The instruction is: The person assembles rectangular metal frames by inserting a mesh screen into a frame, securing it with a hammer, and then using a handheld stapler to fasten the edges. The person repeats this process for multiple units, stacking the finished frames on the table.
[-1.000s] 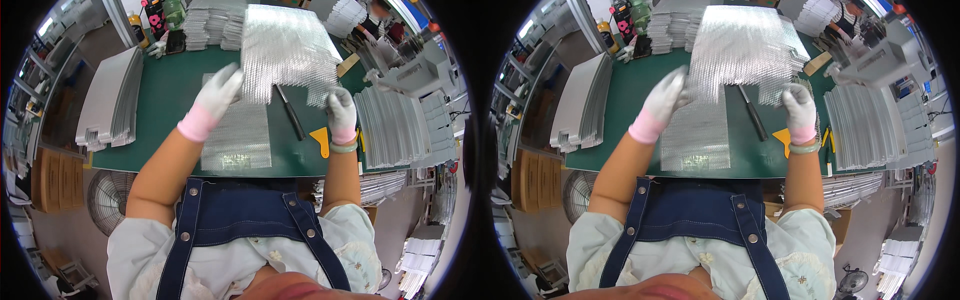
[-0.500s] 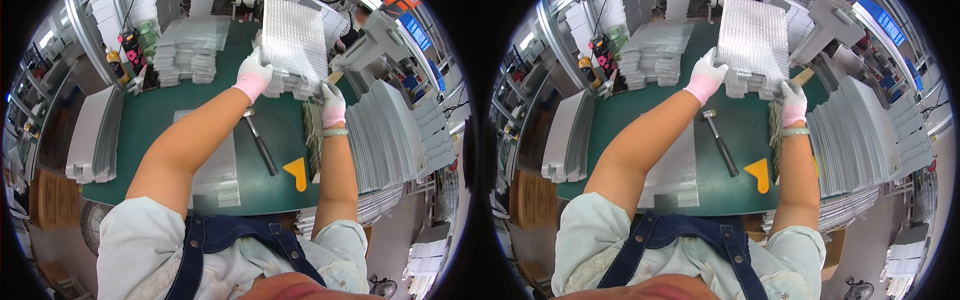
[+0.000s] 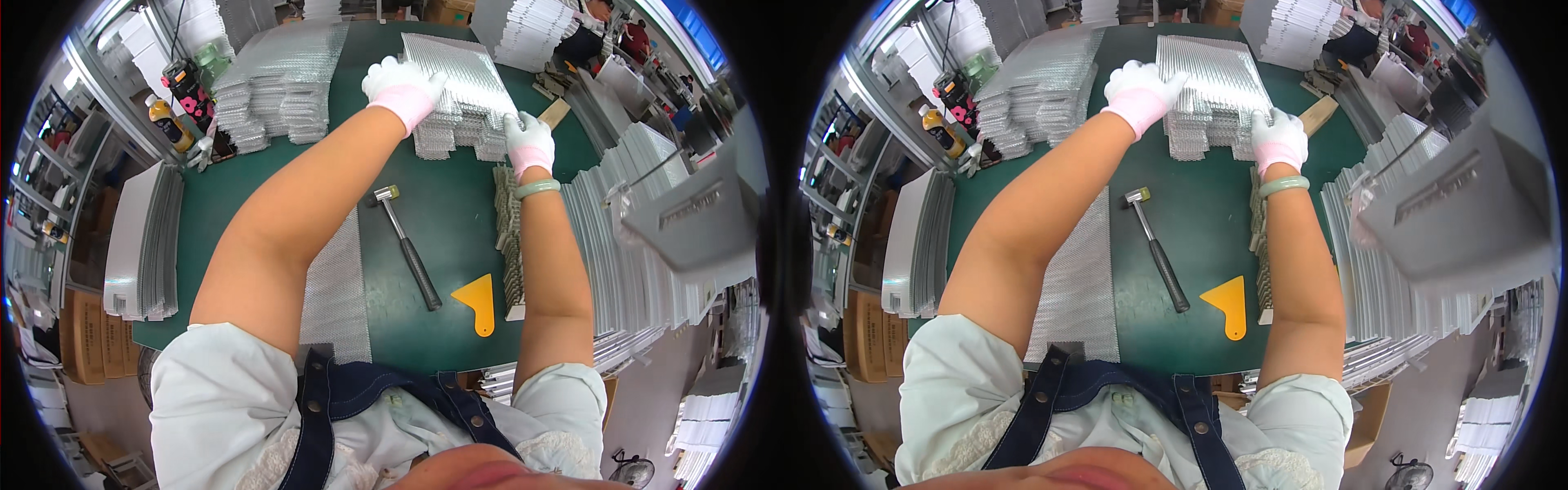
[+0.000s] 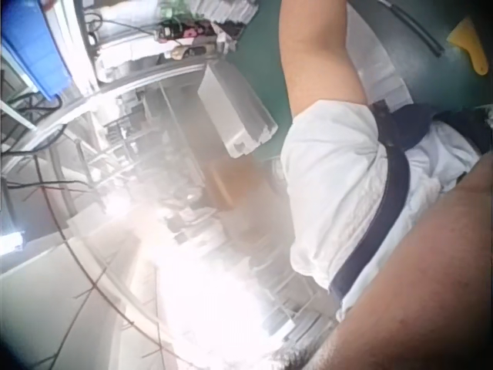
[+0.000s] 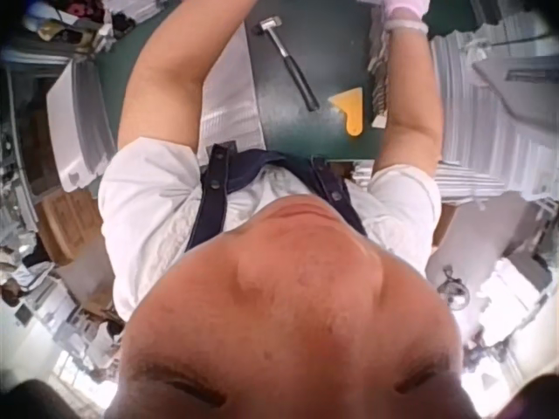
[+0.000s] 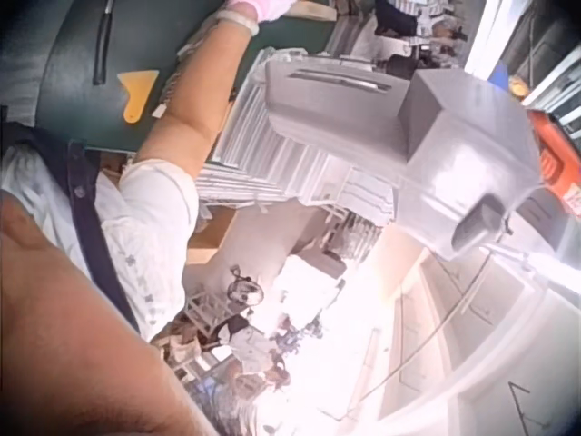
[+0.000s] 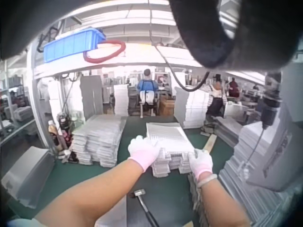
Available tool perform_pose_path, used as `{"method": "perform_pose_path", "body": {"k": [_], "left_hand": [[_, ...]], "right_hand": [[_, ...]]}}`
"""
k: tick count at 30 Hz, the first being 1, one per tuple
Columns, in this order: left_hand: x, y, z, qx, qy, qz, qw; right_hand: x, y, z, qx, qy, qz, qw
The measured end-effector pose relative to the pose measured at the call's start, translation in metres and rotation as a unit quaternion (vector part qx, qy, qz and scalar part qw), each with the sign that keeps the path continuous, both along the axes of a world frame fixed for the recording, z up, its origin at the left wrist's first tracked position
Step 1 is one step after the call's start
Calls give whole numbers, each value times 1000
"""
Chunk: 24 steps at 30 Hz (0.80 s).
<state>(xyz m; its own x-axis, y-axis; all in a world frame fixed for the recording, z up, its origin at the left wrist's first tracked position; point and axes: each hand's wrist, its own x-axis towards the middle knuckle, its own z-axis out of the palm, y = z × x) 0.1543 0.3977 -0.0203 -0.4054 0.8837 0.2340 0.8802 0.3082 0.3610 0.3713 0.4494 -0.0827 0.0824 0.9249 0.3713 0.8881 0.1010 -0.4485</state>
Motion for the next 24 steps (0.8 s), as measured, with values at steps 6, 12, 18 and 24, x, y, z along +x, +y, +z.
{"method": "perform_pose_path", "body": {"k": [6,12,18,24], "left_hand": [[-6,4,17,-76,-274,-134,949],[-30,13,-15,-22,-160,12,987],[-41,3,-22,-108,-180,-15,978],[-9,-2,1,9,84,-65,994]], "right_hand": [[-3,7,-6,55,76,140,986],[-1,-10,3,233,94,14,968],[-9,26,-22,-5,21,139,990],[-16,30,-19,-74,184,177,964]]}}
